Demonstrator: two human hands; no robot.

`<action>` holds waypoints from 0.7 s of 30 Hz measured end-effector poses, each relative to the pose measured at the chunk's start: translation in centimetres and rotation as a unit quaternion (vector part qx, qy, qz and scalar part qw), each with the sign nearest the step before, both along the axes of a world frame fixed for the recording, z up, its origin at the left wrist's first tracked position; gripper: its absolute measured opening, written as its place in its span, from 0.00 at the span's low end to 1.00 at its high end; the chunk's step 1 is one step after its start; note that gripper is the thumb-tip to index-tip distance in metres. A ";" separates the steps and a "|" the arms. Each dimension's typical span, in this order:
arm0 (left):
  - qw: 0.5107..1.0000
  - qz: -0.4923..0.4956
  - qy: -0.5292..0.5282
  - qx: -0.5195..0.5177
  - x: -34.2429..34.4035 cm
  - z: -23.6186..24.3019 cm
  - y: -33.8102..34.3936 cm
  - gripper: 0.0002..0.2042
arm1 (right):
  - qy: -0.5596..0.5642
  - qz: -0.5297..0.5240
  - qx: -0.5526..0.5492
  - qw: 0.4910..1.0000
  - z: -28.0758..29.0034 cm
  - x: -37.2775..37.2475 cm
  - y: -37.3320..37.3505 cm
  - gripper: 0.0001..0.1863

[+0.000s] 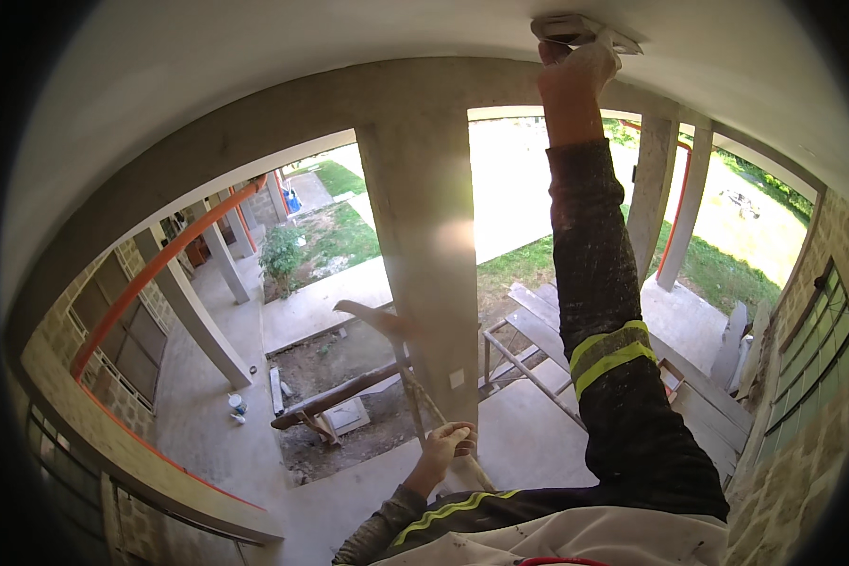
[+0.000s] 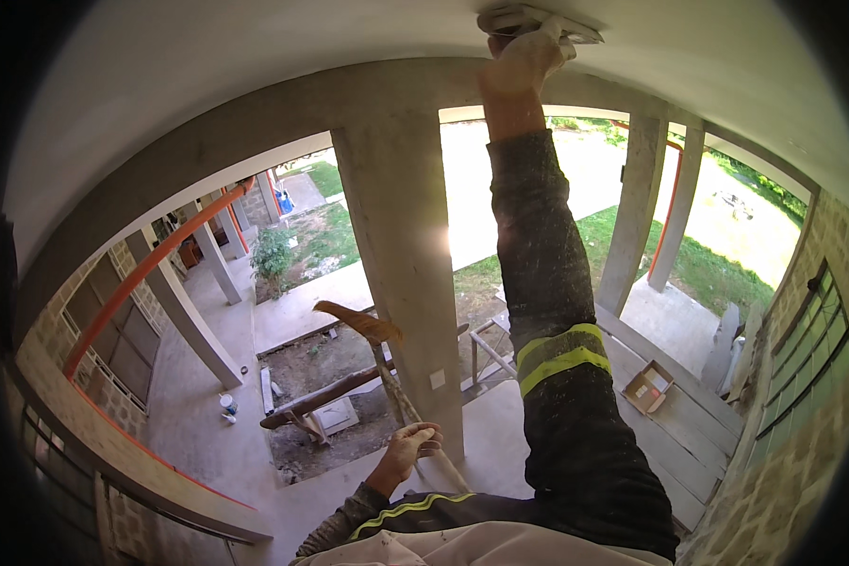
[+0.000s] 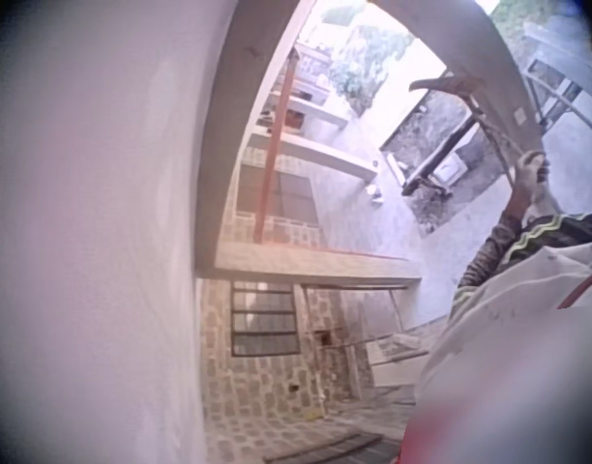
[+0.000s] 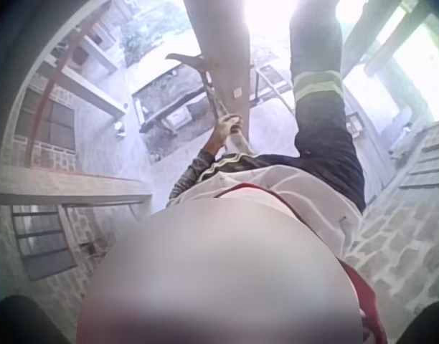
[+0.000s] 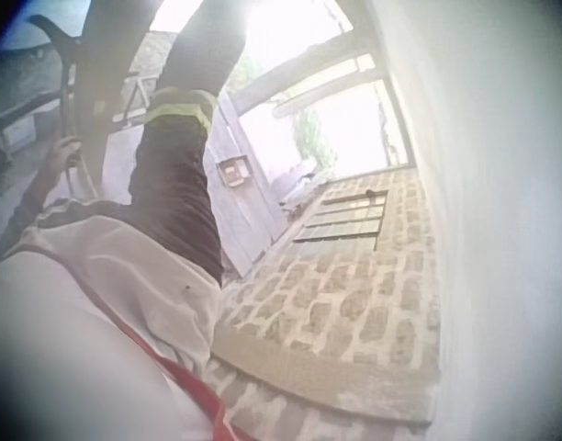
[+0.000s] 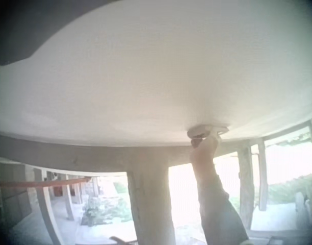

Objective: The person uses a hand trowel to smooth a white plastered ceiling surface. They repeatedly glide the trowel across the ceiling in overlapping strokes, moving along the length of the ceiling while standing on scaffolding.

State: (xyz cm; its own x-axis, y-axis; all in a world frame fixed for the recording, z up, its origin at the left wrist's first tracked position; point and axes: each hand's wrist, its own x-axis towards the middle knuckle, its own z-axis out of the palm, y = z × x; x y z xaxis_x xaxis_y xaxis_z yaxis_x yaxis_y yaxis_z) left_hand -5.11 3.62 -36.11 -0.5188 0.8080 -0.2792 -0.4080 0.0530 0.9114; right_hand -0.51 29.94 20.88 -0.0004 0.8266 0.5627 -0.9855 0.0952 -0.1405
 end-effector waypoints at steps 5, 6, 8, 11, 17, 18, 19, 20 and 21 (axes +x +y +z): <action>1.000 0.010 0.004 -0.008 0.0 -0.3 0.0 0.10 | -0.039 0.006 0.056 0.998 -0.3 1.5 1.1 0.21; 1.000 0.005 0.006 -0.012 0.1 -0.3 0.0 0.10 | -0.033 -0.018 0.020 0.999 -0.2 1.4 1.4 0.22; 1.000 -0.011 0.004 -0.017 0.3 -0.3 0.1 0.10 | -0.013 -0.041 0.011 0.999 0.0 1.3 1.7 0.26; 1.000 -0.022 -0.002 0.002 0.6 -0.3 0.2 0.10 | -0.021 -0.039 -0.051 0.998 0.4 1.6 2.0 0.26; 1.000 -0.008 0.004 -0.021 0.8 0.0 0.6 0.10 | -0.033 -0.035 0.117 0.992 -0.8 2.1 3.4 0.26; 1.000 -0.021 -0.001 -0.016 0.8 -0.1 0.8 0.10 | 0.000 -0.005 0.088 0.996 -0.5 1.9 4.0 0.27; 0.999 -0.044 -0.009 -0.001 1.0 -0.1 0.9 0.10 | 0.003 -0.020 0.055 0.998 -0.3 1.6 4.6 0.25; 0.999 -0.035 -0.007 -0.003 1.1 -0.1 1.0 0.10 | 0.005 -0.011 0.048 0.999 -0.1 1.5 5.4 0.23; 0.999 -0.037 -0.011 0.000 1.2 -0.1 1.0 0.10 | 0.003 -0.015 0.019 1.000 0.1 1.3 6.3 0.22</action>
State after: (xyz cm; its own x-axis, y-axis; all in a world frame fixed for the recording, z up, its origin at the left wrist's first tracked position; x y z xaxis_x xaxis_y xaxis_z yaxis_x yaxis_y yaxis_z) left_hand -3.87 4.67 -36.22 -0.4509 0.8443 -0.2898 -0.4220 0.0844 0.9026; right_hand 0.82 36.26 21.02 0.0282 0.8046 0.5931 -0.9829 0.1303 -0.1302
